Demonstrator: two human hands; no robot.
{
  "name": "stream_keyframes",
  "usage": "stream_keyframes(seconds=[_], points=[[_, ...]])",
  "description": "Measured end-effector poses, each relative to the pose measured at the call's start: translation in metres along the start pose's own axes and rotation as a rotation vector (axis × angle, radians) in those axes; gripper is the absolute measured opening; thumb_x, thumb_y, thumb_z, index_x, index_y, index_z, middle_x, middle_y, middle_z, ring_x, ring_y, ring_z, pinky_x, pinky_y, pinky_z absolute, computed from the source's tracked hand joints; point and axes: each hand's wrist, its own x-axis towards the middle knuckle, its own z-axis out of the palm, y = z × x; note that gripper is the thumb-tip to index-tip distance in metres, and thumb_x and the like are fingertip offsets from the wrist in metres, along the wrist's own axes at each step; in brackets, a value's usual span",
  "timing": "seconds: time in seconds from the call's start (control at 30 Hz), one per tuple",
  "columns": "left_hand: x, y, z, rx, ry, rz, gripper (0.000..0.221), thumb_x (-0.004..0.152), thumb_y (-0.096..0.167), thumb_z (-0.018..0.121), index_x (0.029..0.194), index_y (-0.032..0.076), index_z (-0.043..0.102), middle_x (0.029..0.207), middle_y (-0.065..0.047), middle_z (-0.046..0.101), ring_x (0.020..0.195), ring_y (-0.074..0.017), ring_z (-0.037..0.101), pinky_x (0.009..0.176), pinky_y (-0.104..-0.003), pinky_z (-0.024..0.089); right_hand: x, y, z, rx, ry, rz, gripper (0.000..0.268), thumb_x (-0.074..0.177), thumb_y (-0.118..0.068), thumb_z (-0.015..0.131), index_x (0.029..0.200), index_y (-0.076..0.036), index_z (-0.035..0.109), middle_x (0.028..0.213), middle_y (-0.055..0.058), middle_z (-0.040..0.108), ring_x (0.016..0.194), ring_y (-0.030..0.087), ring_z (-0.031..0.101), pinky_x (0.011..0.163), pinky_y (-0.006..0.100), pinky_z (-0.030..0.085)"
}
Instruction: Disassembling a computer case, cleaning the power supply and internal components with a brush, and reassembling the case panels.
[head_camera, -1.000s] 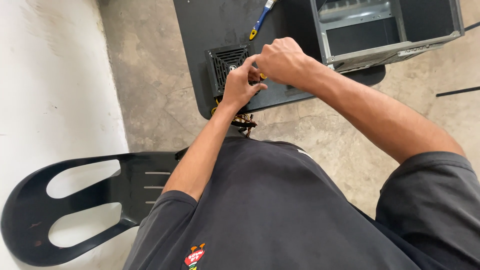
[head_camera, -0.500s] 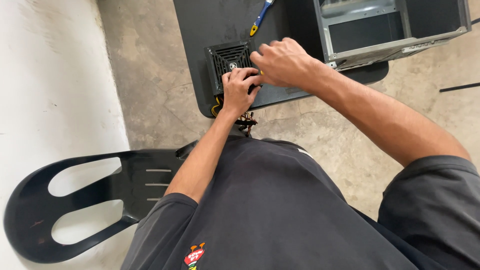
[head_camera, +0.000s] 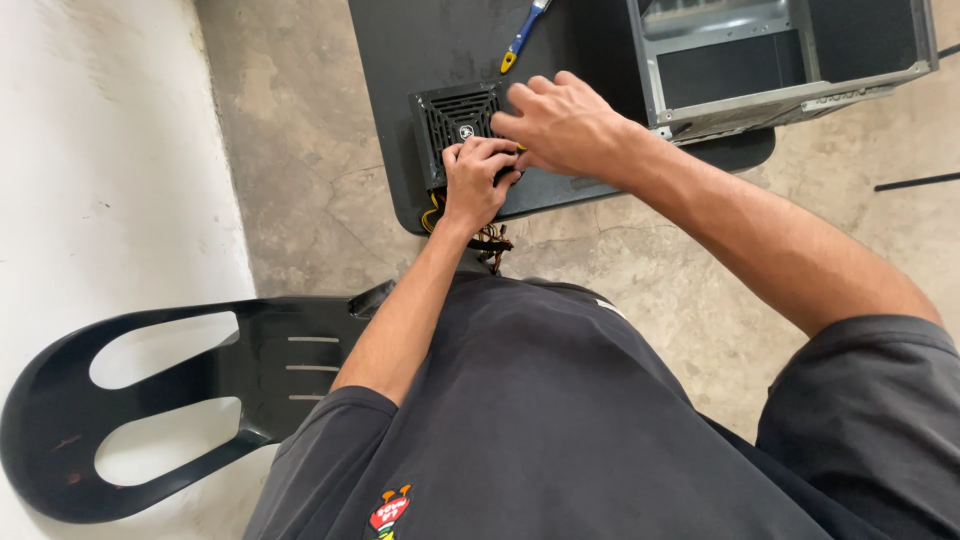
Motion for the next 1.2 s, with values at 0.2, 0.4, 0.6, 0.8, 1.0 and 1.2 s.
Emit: stream_keyframes(seconds=[0.2, 0.4, 0.6, 0.8, 1.0, 1.2], points=[[-0.002, -0.005, 0.005, -0.039, 0.003, -0.047, 0.011, 0.080, 0.016, 0.086, 0.086, 0.018, 0.076, 0.111, 0.011, 0.074, 0.106, -0.0176, 0.062, 0.093, -0.043, 0.032, -0.003, 0.005, 0.006, 0.132, 0.024, -0.068, 0.022, 0.089, -0.006, 0.068, 0.106, -0.019, 0.061, 0.095, 0.005, 0.058, 0.082, 0.028, 0.060, 0.061, 0.041, 0.048], [0.000, 0.001, 0.004, -0.022, -0.020, -0.095, 0.013, 0.079, 0.017, 0.084, 0.085, 0.020, 0.073, 0.110, 0.014, 0.072, 0.106, -0.0161, 0.061, 0.093, -0.042, 0.032, -0.004, -0.004, 0.003, 0.107, -0.072, 0.048, 0.021, 0.096, -0.028, 0.074, 0.102, -0.011, 0.064, 0.086, 0.009, 0.066, 0.080, 0.030, 0.070, 0.062, 0.043, 0.056], [-0.004, -0.003, 0.012, -0.035, 0.023, -0.094, 0.012, 0.081, 0.018, 0.085, 0.089, 0.018, 0.075, 0.110, 0.007, 0.071, 0.107, -0.0189, 0.061, 0.095, -0.043, 0.032, -0.013, 0.002, 0.010, 0.193, 0.043, -0.053, 0.016, 0.095, -0.006, 0.068, 0.106, -0.017, 0.071, 0.088, 0.002, 0.063, 0.079, 0.026, 0.060, 0.064, 0.040, 0.049], [0.001, 0.004, 0.003, -0.074, -0.003, -0.130, 0.011, 0.080, 0.020, 0.085, 0.085, 0.021, 0.075, 0.109, 0.011, 0.073, 0.109, -0.0162, 0.062, 0.097, -0.043, 0.032, -0.010, -0.003, 0.008, 0.221, -0.150, 0.240, 0.044, 0.095, -0.048, 0.076, 0.097, -0.005, 0.067, 0.087, 0.011, 0.071, 0.079, 0.035, 0.073, 0.059, 0.049, 0.058], [0.001, 0.007, 0.000, -0.071, -0.002, -0.127, 0.014, 0.081, 0.018, 0.084, 0.084, 0.018, 0.070, 0.111, 0.011, 0.072, 0.107, -0.0162, 0.062, 0.096, -0.041, 0.031, -0.009, -0.003, 0.020, 0.001, 0.010, 0.093, 0.012, 0.091, -0.012, 0.070, 0.101, -0.015, 0.065, 0.103, 0.008, 0.061, 0.083, 0.028, 0.066, 0.068, 0.043, 0.050], [-0.002, 0.005, 0.004, -0.040, 0.030, -0.089, 0.024, 0.086, 0.023, 0.080, 0.109, 0.023, 0.076, 0.118, 0.009, 0.071, 0.114, -0.0172, 0.061, 0.099, -0.043, 0.032, -0.013, -0.002, 0.019, 0.108, 0.106, 0.066, 0.028, 0.101, -0.039, 0.070, 0.101, -0.012, 0.062, 0.093, 0.007, 0.062, 0.086, 0.028, 0.066, 0.069, 0.041, 0.051]])
